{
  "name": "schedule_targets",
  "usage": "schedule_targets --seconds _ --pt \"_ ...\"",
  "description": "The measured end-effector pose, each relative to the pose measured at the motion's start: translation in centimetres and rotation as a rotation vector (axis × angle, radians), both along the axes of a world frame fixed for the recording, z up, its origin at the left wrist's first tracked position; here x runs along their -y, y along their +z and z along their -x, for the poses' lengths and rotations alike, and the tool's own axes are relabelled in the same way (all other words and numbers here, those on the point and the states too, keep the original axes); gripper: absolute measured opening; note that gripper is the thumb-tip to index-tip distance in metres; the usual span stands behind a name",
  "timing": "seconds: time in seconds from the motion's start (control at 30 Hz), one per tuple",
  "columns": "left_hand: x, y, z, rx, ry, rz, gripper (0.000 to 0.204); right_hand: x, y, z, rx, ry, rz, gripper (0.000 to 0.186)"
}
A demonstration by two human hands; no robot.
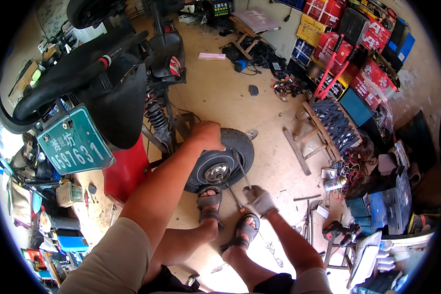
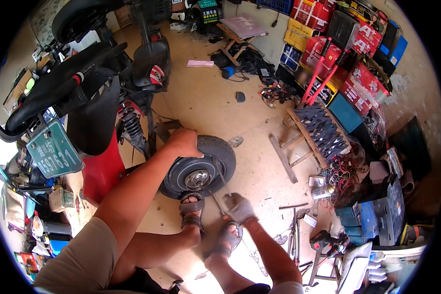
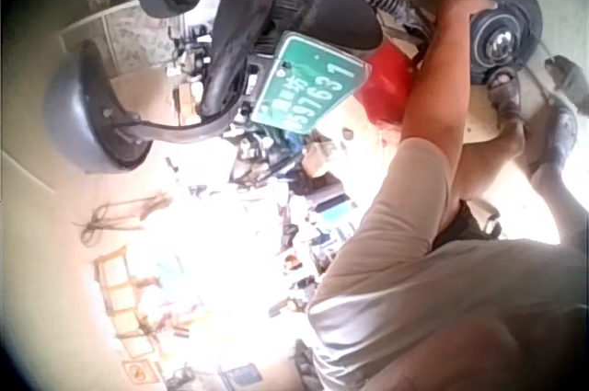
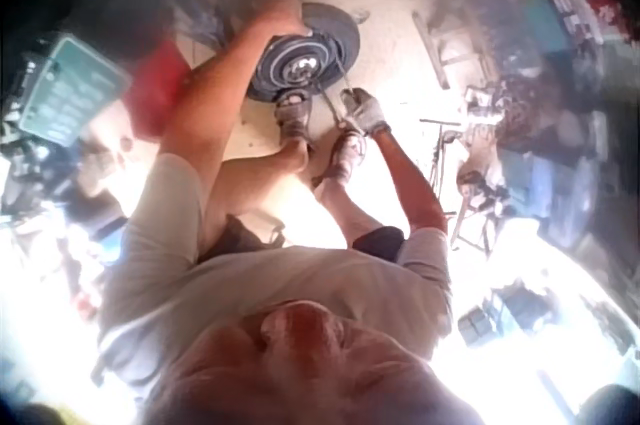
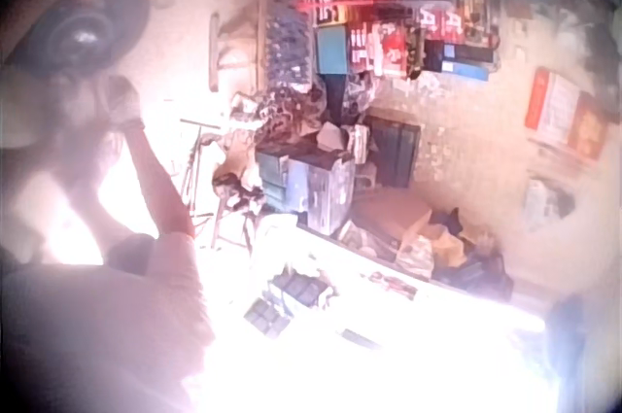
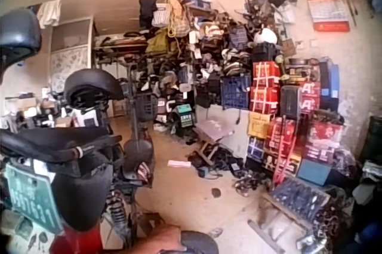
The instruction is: The person removes the rear wheel of a scooter and uses a spray on a mechanical part by hand.
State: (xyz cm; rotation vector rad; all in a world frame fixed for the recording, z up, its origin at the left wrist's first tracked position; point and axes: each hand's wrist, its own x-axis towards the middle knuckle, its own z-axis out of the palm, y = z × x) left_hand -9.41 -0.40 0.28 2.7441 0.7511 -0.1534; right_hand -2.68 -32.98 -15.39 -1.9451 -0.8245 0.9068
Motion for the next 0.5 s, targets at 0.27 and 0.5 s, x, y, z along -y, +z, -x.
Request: schedule_targets --seconds 0.27,0.5 --pt "0.4 1.3 -0.1 -0.028 0.025 0.016 0.061 -6.9 3.0 11.7 -0.109 -0.442 -0.191 0.032" --pt "0.3 1.3 -0.9 -0.023 0.001 -0.015 0.066 -13.5 -2.1 17.7 -0.450 -0.934 -0.376 0.064"
